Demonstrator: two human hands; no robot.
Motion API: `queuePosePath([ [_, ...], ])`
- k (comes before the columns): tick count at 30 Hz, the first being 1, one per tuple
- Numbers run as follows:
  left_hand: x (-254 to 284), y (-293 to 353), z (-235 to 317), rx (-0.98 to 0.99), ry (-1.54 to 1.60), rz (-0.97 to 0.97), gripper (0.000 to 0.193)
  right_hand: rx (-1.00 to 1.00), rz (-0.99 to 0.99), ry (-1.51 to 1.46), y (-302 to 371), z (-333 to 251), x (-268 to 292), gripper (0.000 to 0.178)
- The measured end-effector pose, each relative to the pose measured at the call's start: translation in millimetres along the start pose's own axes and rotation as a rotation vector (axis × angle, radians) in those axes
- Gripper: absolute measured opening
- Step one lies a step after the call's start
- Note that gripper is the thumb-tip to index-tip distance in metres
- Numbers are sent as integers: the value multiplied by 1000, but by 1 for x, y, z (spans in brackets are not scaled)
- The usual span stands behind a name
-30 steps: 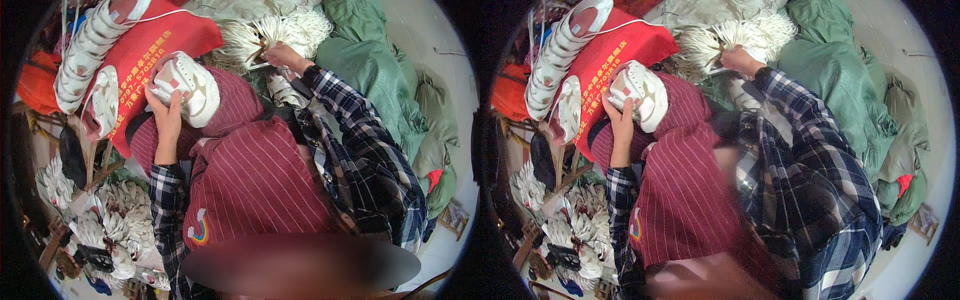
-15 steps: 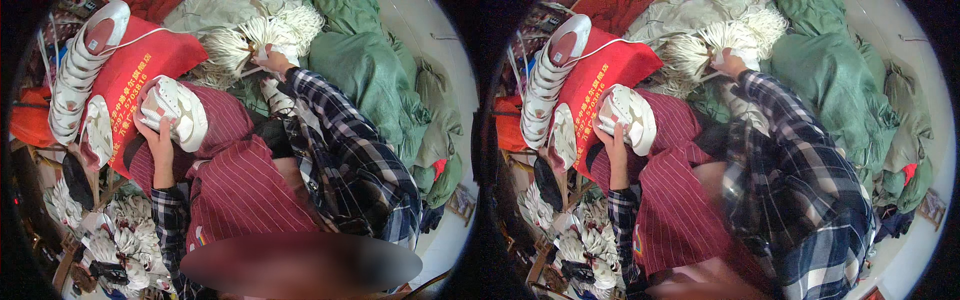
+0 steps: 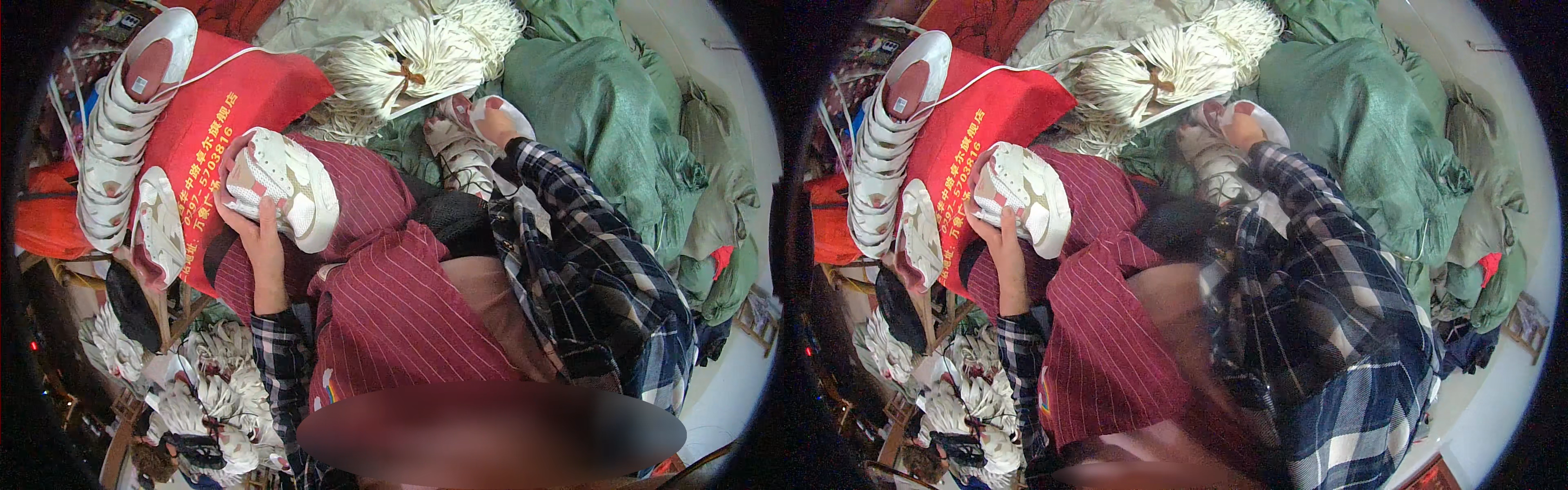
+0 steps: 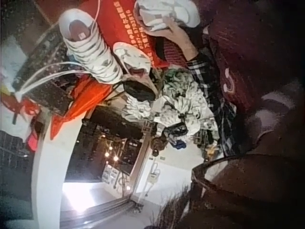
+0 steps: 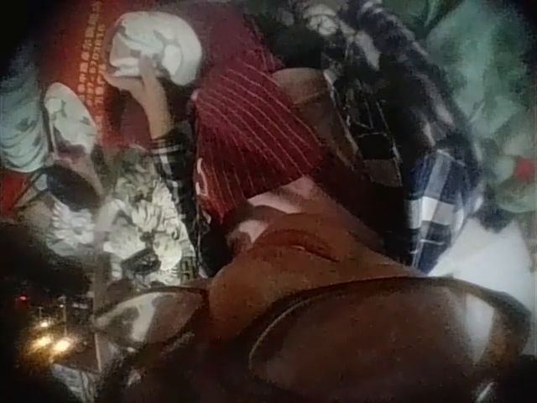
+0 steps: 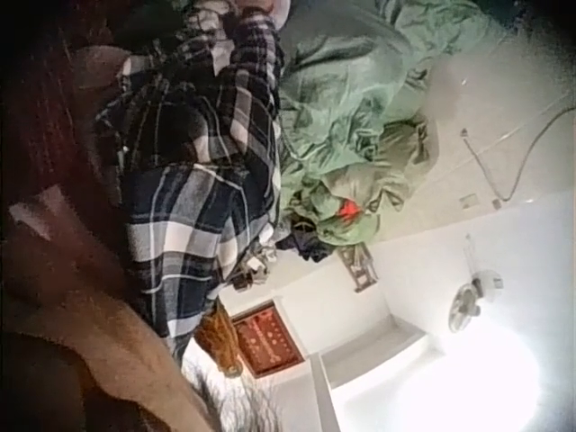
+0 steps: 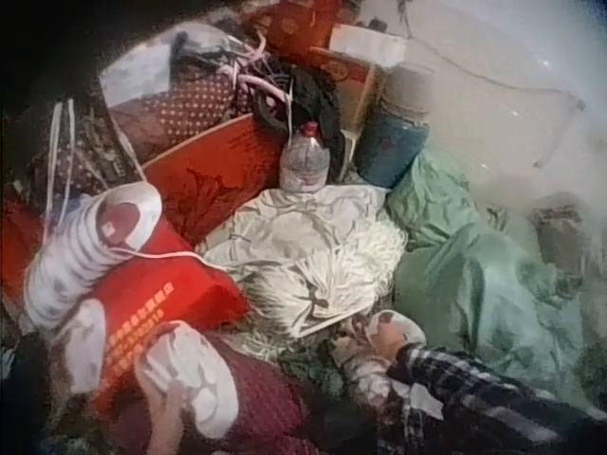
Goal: The recorder is lacing a white shoe in a factory setting.
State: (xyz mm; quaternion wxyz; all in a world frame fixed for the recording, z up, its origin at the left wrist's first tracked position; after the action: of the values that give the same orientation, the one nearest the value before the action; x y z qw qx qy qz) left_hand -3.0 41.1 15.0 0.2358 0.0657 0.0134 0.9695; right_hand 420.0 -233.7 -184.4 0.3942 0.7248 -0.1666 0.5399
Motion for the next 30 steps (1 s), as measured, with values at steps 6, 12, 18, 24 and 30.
queuePosePath([
  [6,11,6,-9,16,-49,23,77,41,338,-107,-24,-43,35,25],
  [12,8,-2,-12,-110,-95,-37,78,336,269,-11,-97,-96,36,23],
  [18,14,-8,-10,-84,-71,-7,81,443,-27,463,-127,-121,18,31],
  [24,-4,-9,-2,-60,12,-24,84,520,117,520,-126,-122,16,25],
  [30,8,-2,-11,-74,17,-20,78,528,64,543,-117,-122,32,16],
])
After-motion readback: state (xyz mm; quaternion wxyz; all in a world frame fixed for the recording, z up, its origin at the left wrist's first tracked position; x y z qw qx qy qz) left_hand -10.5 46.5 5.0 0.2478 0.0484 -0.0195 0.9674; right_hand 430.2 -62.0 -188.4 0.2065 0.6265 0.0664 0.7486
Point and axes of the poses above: each hand's wrist, its own y-axis away from the middle knuckle, its own x-axis out of the back of the hand, z = x × y, the point moved 5 cm from there along -y, towards the middle knuckle, and after that the axes turned 8 degrees about y, right-handed, at the moved point
